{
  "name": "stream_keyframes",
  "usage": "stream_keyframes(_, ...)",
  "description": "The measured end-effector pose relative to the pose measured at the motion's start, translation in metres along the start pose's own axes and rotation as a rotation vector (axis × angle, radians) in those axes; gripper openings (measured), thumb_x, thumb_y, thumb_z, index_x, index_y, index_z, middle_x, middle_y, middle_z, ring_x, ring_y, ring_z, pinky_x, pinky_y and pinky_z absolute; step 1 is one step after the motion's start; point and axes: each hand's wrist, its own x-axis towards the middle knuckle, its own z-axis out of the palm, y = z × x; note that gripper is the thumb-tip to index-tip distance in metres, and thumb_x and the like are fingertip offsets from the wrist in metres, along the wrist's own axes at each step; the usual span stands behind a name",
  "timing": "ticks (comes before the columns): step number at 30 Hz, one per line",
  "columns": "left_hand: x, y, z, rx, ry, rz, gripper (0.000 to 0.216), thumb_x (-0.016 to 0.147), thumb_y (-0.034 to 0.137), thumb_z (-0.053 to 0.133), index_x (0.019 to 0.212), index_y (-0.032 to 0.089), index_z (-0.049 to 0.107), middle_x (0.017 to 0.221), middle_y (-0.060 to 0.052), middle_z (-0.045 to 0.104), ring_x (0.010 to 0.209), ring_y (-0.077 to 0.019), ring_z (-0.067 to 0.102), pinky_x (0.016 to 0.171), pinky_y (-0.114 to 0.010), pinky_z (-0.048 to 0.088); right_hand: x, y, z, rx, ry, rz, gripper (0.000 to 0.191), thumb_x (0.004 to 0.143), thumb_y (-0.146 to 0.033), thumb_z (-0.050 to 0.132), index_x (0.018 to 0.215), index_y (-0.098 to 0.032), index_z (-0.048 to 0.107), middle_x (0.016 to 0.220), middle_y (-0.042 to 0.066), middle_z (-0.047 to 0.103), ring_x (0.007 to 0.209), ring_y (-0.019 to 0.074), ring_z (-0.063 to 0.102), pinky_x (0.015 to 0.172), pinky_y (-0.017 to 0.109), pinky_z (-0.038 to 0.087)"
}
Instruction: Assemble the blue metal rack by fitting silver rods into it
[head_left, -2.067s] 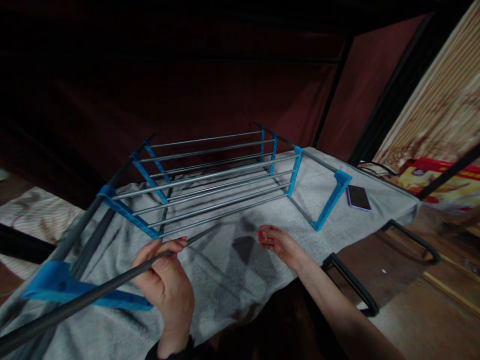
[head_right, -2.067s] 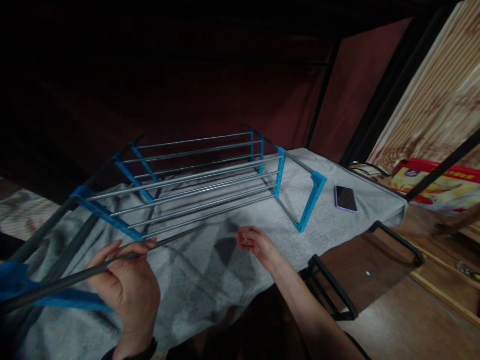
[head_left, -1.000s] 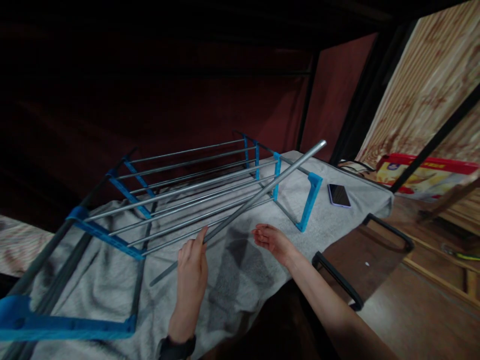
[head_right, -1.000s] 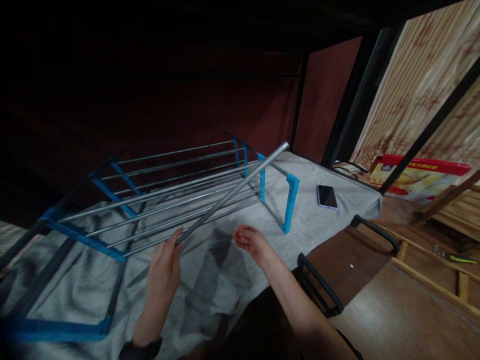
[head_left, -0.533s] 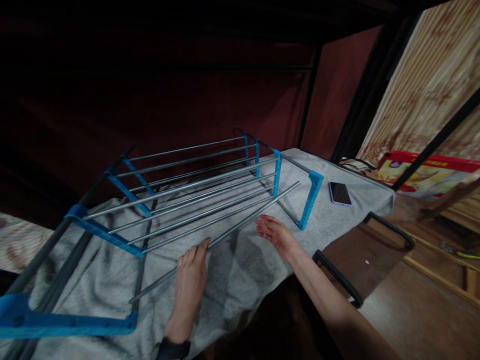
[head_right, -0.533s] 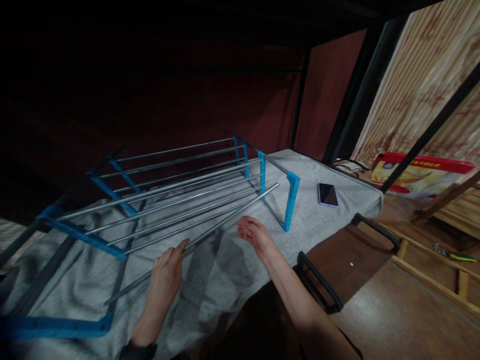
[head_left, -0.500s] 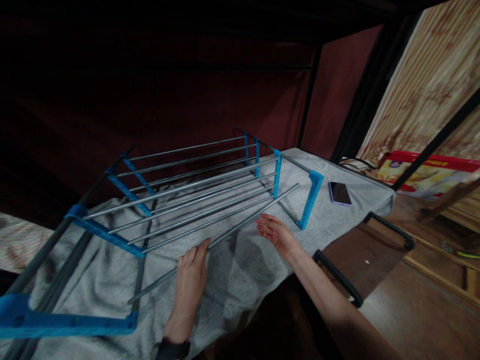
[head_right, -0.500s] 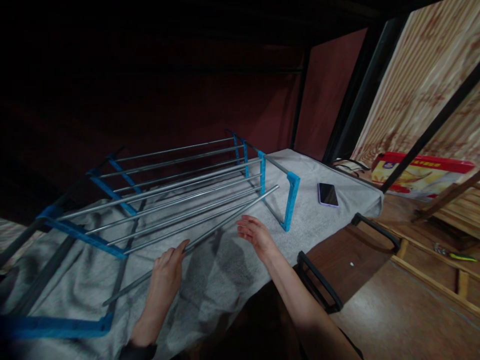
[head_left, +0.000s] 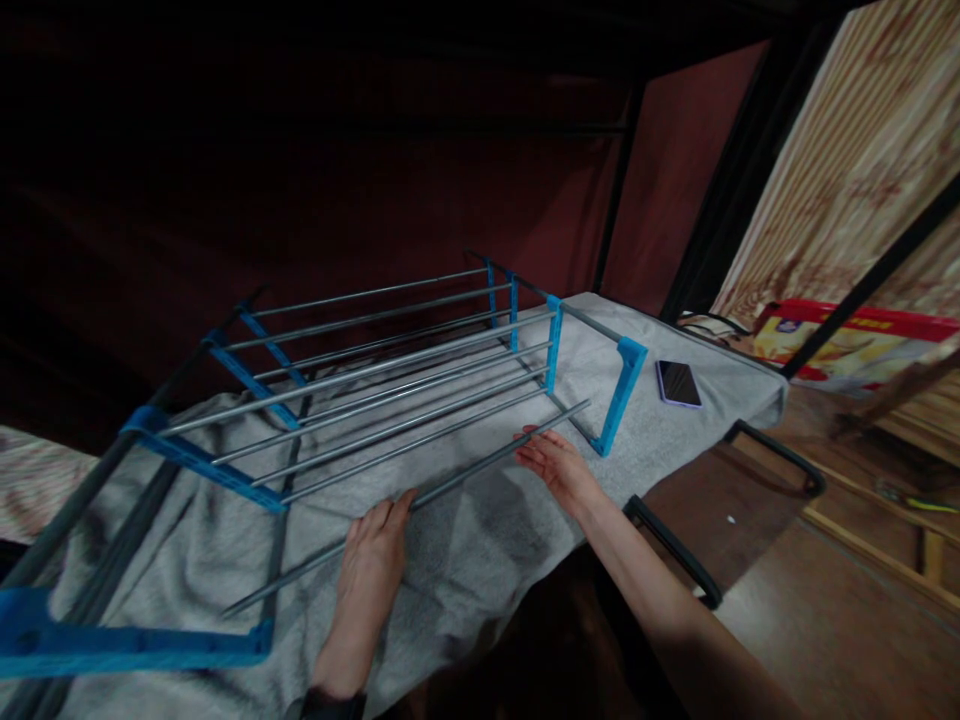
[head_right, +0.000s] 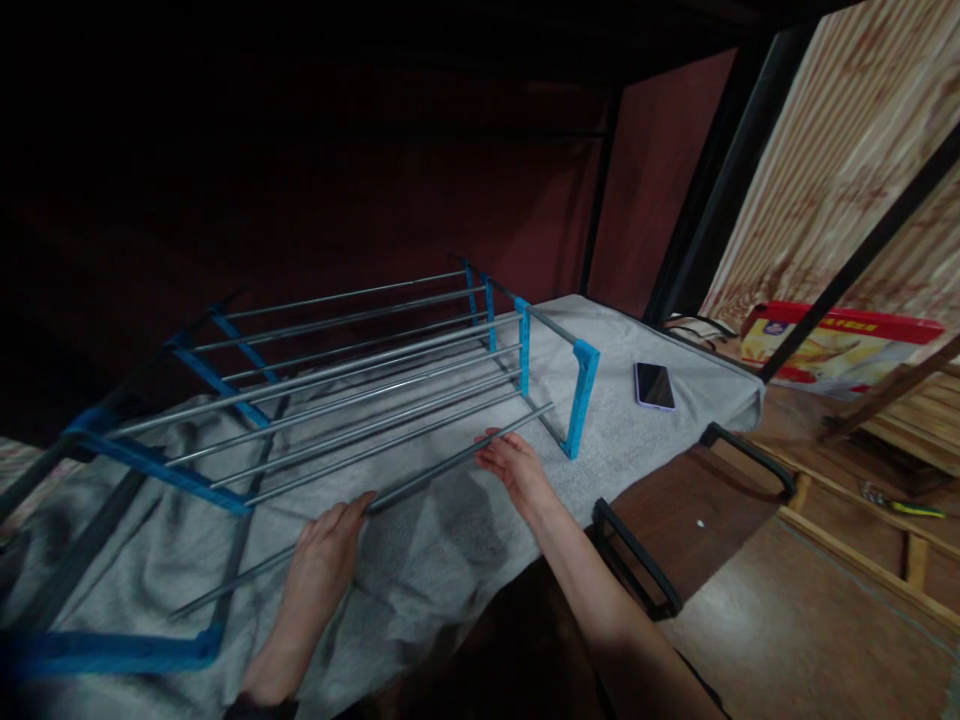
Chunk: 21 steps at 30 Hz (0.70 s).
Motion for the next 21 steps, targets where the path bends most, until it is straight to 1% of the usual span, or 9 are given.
stream_keyframes(5,-0.003,-0.008,-0.004,-0.090,-0.030,-0.012,0.035,0.100,0.026,0.039,0.125,0.020,0.064,0.103,-0.008,0.073,0.095,-0.0229,0.069,0.083,-0.035,0.048,0.001,0.004,-0.004,0.003,0.041,-0.001,0.021,0.072,-0.026,0.086,0.084,-0.018,0.071,0.089,0.006,0.078,0.076,0.0159,0.072,0.079,0.030,0.060)
stream_keyframes(7,-0.004,-0.011,-0.007,-0.105,-0.050,-0.034,0.034,0.099,0.027,0.041,0.121,0.020,0.066,0.105,-0.008,0.074,0.097,-0.0234,0.069,0.084,-0.035,0.049,0.001,0.005,-0.006,-0.003,0.072,-0.001,0.019,0.072,-0.025,0.085,0.080,-0.018,0.069,0.088,0.006,0.078,0.073,0.0151,0.072,0.077,0.029,0.061)
stream_keyframes(10,-0.007,-0.014,-0.012,-0.107,-0.091,-0.071,0.031,0.098,0.027,0.042,0.117,0.020,0.067,0.108,-0.008,0.074,0.099,-0.0240,0.069,0.087,-0.036,0.049,0.001,0.004,-0.008,-0.001,0.128,0.008,0.018,0.074,-0.021,0.084,0.076,-0.018,0.066,0.078,0.004,0.076,0.066,0.0142,0.071,0.072,0.027,0.061)
stream_keyframes(12,-0.008,-0.015,-0.016,-0.093,-0.124,-0.093,0.030,0.098,0.026,0.043,0.115,0.020,0.067,0.109,-0.009,0.074,0.099,-0.0246,0.069,0.088,-0.037,0.048,0.001,0.003,-0.008,0.006,0.156,0.017,0.015,0.076,-0.018,0.081,0.077,-0.017,0.066,0.075,0.004,0.075,0.065,0.0140,0.071,0.070,0.026,0.062)
stream_keyframes(16,-0.011,-0.016,-0.024,-0.056,-0.187,-0.141,0.027,0.096,0.025,0.044,0.111,0.018,0.066,0.109,-0.010,0.074,0.099,-0.0261,0.069,0.090,-0.039,0.047,0.002,0.001,-0.012,0.006,0.182,0.025,0.005,0.084,-0.012,0.071,0.085,-0.017,0.068,0.078,0.005,0.077,0.066,0.0138,0.072,0.068,0.024,0.063)
stream_keyframes(19,-0.014,-0.017,-0.027,-0.048,-0.222,-0.166,0.024,0.096,0.025,0.046,0.109,0.019,0.065,0.109,-0.009,0.074,0.099,-0.0253,0.070,0.089,-0.038,0.048,0.005,0.002,-0.018,0.001,0.199,0.034,0.006,0.088,-0.012,0.065,0.087,-0.017,0.068,0.082,0.007,0.077,0.071,0.0146,0.073,0.069,0.024,0.063)
stream_keyframes(21,-0.018,-0.019,-0.029,-0.047,-0.222,-0.168,0.021,0.095,0.024,0.047,0.108,0.021,0.064,0.110,-0.008,0.074,0.100,-0.0242,0.069,0.089,-0.036,0.047,0.007,0.003,-0.022,-0.006,0.206,0.043,0.008,0.090,-0.012,0.062,0.088,-0.017,0.068,0.083,0.007,0.078,0.074,0.0149,0.074,0.071,0.025,0.064)
